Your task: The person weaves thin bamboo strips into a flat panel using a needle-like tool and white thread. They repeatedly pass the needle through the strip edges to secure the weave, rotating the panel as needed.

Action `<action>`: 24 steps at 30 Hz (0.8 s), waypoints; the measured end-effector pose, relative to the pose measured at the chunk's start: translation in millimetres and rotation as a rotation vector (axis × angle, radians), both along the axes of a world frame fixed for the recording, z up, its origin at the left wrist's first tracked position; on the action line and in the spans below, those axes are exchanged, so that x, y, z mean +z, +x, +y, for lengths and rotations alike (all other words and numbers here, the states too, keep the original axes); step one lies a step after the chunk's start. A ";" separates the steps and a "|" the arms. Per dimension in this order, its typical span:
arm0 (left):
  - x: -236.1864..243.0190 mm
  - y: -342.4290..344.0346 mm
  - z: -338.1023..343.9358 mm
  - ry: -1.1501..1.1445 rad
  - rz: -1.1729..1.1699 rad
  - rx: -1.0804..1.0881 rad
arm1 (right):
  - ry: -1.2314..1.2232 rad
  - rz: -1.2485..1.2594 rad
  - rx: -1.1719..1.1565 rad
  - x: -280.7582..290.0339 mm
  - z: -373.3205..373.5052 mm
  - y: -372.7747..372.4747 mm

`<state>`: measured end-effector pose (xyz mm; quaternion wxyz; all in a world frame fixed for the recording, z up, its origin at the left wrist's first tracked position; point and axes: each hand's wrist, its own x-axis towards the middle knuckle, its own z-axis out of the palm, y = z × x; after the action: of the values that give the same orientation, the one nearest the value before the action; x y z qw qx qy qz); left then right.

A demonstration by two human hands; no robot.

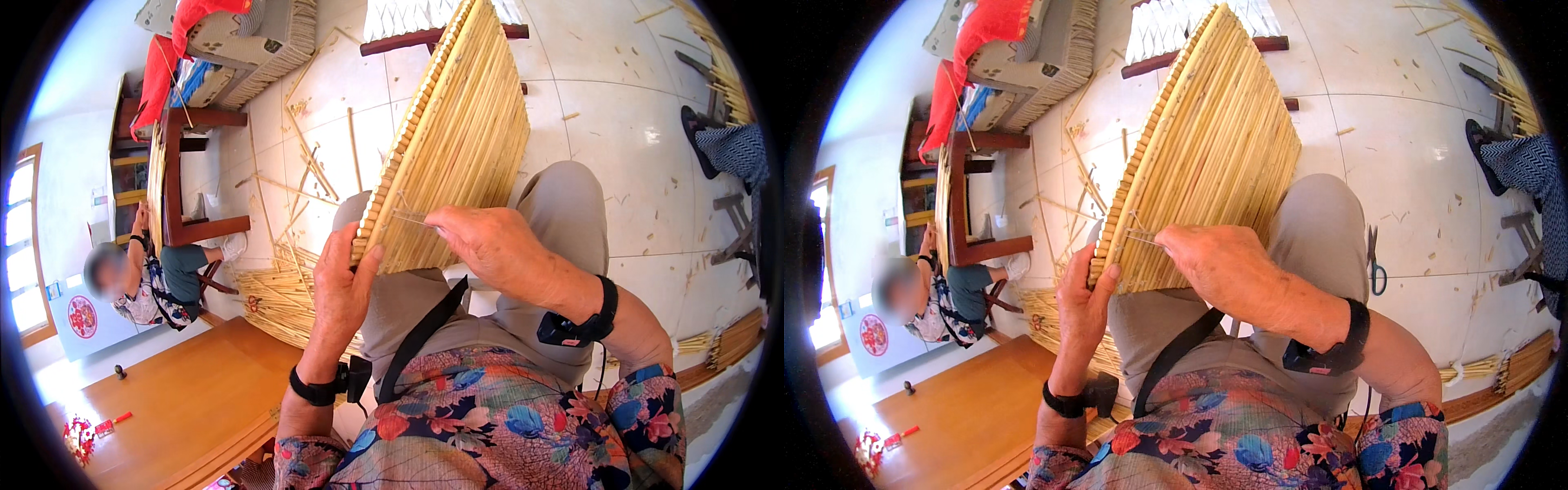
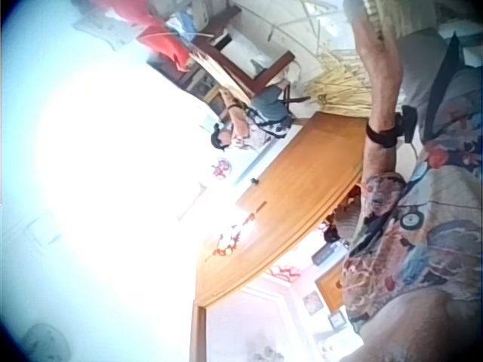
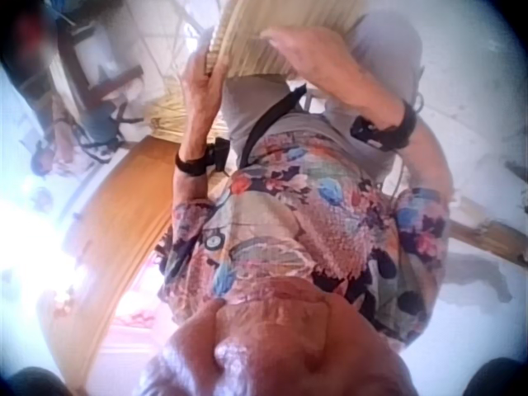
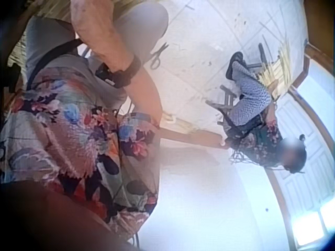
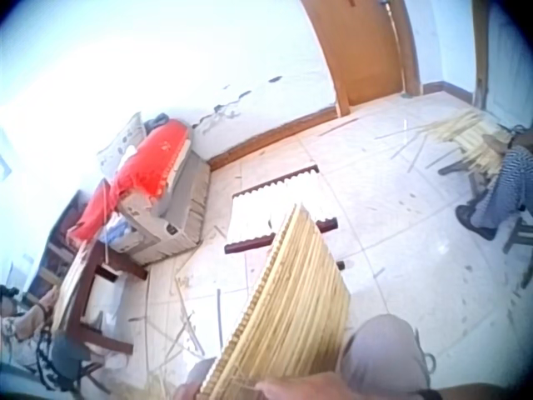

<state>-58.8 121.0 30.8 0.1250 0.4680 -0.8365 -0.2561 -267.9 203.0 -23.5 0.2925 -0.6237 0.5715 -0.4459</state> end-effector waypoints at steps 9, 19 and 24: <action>0.8 -3.3 1.3 0.036 0.008 -0.020 | -0.012 0.027 0.024 0.8 -0.3 -0.1; 3.6 -4.9 13.2 -0.005 -0.031 -0.033 | 0.025 -0.010 0.059 -2.2 8.7 -5.1; 2.3 -3.6 24.8 -0.019 0.020 -0.122 | 0.038 -0.006 0.055 -2.2 26.6 -4.9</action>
<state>-62.4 145.8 33.1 0.1218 0.4123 -0.8646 -0.2599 -272.8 229.7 -25.7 0.3184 -0.6322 0.5616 -0.4284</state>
